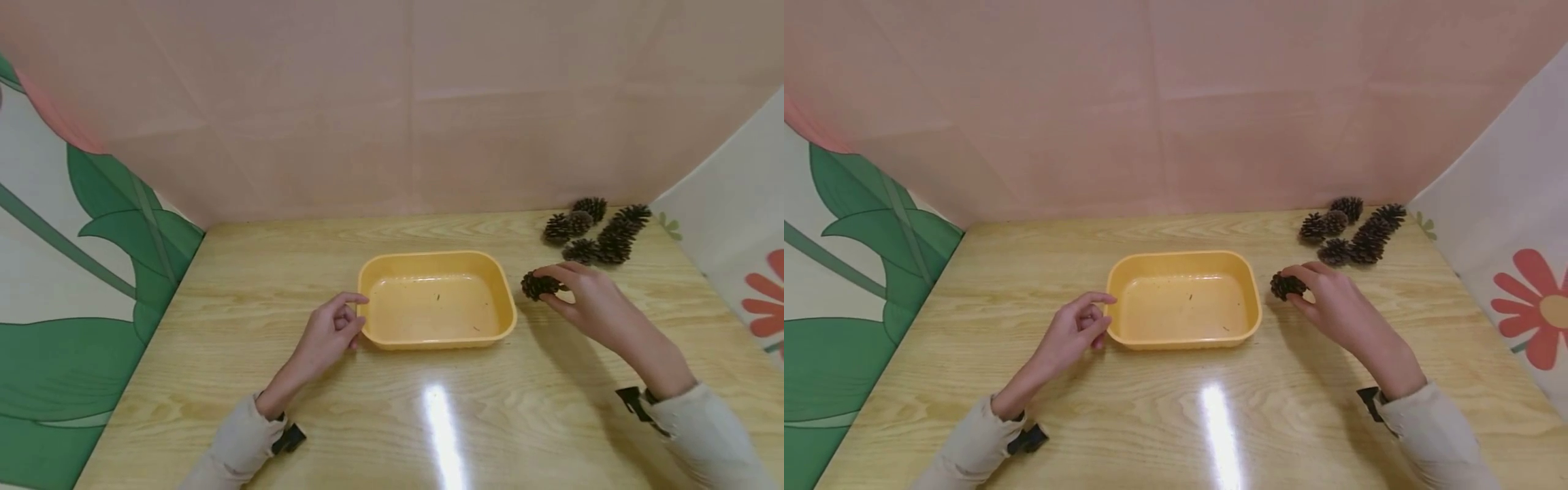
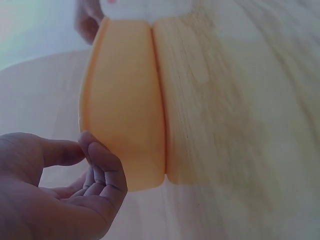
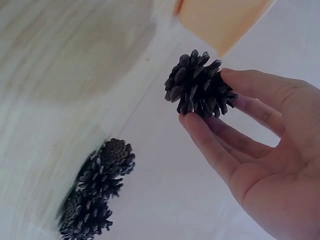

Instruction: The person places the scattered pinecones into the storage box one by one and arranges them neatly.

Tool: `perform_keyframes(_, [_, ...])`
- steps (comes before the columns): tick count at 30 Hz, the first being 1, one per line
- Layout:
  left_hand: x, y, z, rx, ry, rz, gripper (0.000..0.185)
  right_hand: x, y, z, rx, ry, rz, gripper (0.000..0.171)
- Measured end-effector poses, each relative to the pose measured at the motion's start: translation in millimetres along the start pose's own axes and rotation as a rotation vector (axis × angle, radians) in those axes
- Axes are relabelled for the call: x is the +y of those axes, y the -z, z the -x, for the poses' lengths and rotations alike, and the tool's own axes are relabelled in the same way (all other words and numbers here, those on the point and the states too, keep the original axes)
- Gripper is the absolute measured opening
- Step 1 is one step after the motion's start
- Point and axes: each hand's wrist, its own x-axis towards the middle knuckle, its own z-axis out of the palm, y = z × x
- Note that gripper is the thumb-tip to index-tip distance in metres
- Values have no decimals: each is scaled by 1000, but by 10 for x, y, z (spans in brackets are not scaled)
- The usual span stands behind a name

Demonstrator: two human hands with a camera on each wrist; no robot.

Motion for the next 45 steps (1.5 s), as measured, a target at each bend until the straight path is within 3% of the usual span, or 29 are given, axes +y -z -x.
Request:
perform_keyframes(8, [-9,9,14,8,16,9,29,-79,30,-91,-51,-25,2,39])
perform_keyframes(15, [4,29,7,1,11,28,31,-82,63,-175,-1,23,7,42])
perform_keyframes(22, [-21,38,12,-18,8,38,31,-78,79,-157,42,-14,15,40])
perform_keyframes(29, [-9,31,5,-15,19,39,31,-118,88,-185,121,23,21,41])
perform_keyframes(45, [-28,53,-31,-16,45,34,32,-257,90,-230,194,63,-11,42])
